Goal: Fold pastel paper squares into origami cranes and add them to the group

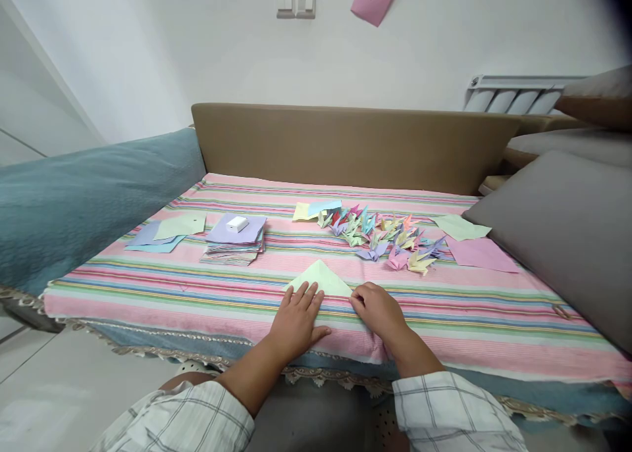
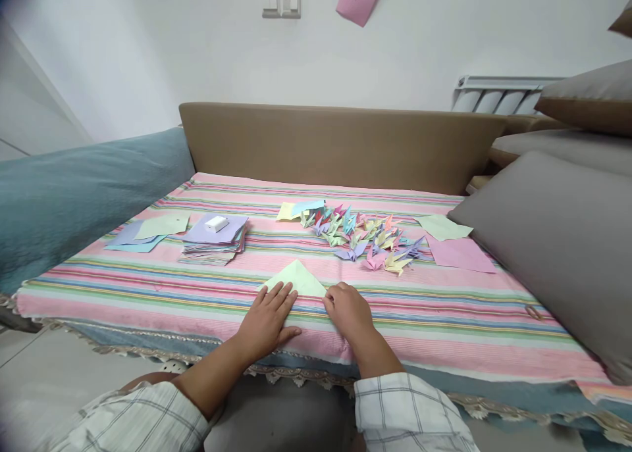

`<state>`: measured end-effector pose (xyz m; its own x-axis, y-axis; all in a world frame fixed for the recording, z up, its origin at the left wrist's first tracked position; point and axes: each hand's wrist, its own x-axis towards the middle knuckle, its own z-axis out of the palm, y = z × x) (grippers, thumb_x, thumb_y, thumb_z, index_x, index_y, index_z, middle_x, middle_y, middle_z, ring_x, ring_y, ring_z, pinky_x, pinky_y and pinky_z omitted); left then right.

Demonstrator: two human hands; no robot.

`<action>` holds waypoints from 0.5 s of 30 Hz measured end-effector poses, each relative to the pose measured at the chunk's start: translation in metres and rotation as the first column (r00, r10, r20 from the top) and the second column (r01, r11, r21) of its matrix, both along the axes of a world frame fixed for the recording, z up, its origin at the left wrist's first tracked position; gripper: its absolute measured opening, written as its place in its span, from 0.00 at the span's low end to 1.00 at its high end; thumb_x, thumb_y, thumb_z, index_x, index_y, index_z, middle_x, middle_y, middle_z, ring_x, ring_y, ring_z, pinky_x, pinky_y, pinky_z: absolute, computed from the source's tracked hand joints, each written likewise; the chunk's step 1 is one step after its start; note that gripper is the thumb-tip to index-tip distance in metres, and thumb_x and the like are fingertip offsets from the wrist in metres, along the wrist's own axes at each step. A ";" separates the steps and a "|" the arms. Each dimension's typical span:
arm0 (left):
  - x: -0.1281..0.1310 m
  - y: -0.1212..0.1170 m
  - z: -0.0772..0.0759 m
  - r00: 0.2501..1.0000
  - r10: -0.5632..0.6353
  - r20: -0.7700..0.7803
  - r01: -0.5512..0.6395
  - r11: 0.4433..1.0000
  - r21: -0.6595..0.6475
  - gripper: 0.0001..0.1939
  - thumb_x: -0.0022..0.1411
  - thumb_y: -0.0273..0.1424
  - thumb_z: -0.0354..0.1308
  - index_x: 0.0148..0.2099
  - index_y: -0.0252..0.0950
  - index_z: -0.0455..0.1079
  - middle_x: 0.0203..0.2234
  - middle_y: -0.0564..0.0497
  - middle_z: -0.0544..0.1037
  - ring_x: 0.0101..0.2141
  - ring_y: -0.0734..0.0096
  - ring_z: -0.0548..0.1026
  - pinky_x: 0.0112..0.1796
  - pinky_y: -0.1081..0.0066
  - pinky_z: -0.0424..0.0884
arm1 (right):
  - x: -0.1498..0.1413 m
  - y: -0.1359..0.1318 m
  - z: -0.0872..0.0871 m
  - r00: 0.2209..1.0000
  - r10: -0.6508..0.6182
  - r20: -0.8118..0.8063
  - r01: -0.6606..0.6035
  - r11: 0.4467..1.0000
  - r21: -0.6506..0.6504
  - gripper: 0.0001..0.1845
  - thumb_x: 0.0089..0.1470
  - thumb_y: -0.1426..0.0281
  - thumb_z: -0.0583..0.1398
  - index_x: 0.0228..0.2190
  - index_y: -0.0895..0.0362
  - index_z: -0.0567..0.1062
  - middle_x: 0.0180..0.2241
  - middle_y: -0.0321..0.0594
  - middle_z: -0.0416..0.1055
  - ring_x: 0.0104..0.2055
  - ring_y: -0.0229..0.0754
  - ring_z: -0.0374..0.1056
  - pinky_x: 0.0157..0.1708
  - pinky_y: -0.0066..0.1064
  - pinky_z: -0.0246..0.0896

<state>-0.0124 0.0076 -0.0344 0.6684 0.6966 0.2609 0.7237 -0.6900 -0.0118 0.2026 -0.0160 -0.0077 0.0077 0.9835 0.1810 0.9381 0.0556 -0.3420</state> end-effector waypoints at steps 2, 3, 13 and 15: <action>0.000 -0.001 0.000 1.000 0.000 0.005 0.000 1.000 -0.006 0.37 0.56 0.54 0.47 0.62 0.38 0.53 0.60 0.42 0.57 0.60 0.52 0.53 0.57 0.51 0.48 | 0.000 0.000 0.000 1.000 -0.004 -0.008 0.004 1.000 -0.007 0.07 0.52 0.70 0.56 0.24 0.55 0.71 0.29 0.37 0.68 0.34 0.37 0.63 0.28 0.26 0.48; 0.001 -0.001 0.000 1.000 0.002 0.007 -0.002 1.000 -0.007 0.37 0.57 0.54 0.47 0.62 0.38 0.54 0.60 0.42 0.57 0.60 0.52 0.53 0.57 0.51 0.48 | 0.000 0.000 0.000 1.000 -0.006 -0.012 0.005 1.000 -0.009 0.07 0.52 0.70 0.56 0.24 0.55 0.71 0.30 0.37 0.68 0.34 0.37 0.63 0.28 0.26 0.48; 0.001 -0.002 0.003 0.999 -0.002 0.036 0.002 1.000 -0.002 0.37 0.57 0.53 0.46 0.62 0.37 0.55 0.60 0.42 0.58 0.59 0.51 0.54 0.57 0.50 0.48 | -0.002 -0.002 0.004 1.000 0.006 -0.017 -0.006 1.000 -0.013 0.07 0.53 0.70 0.56 0.25 0.55 0.73 0.30 0.37 0.69 0.34 0.38 0.64 0.28 0.26 0.49; 0.001 -0.002 0.004 0.999 0.001 0.043 -0.001 1.000 0.001 0.36 0.57 0.53 0.47 0.62 0.37 0.55 0.60 0.42 0.59 0.59 0.51 0.55 0.57 0.50 0.49 | -0.002 -0.004 0.010 0.999 0.026 -0.022 -0.027 0.999 -0.033 0.07 0.53 0.69 0.56 0.27 0.54 0.74 0.30 0.37 0.70 0.34 0.38 0.64 0.28 0.26 0.49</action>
<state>-0.0118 0.0055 -0.0302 0.6560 0.6971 0.2895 0.7242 -0.6893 0.0187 0.2011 -0.0199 0.0024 -0.0150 0.9888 0.1482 0.9287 0.0687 -0.3645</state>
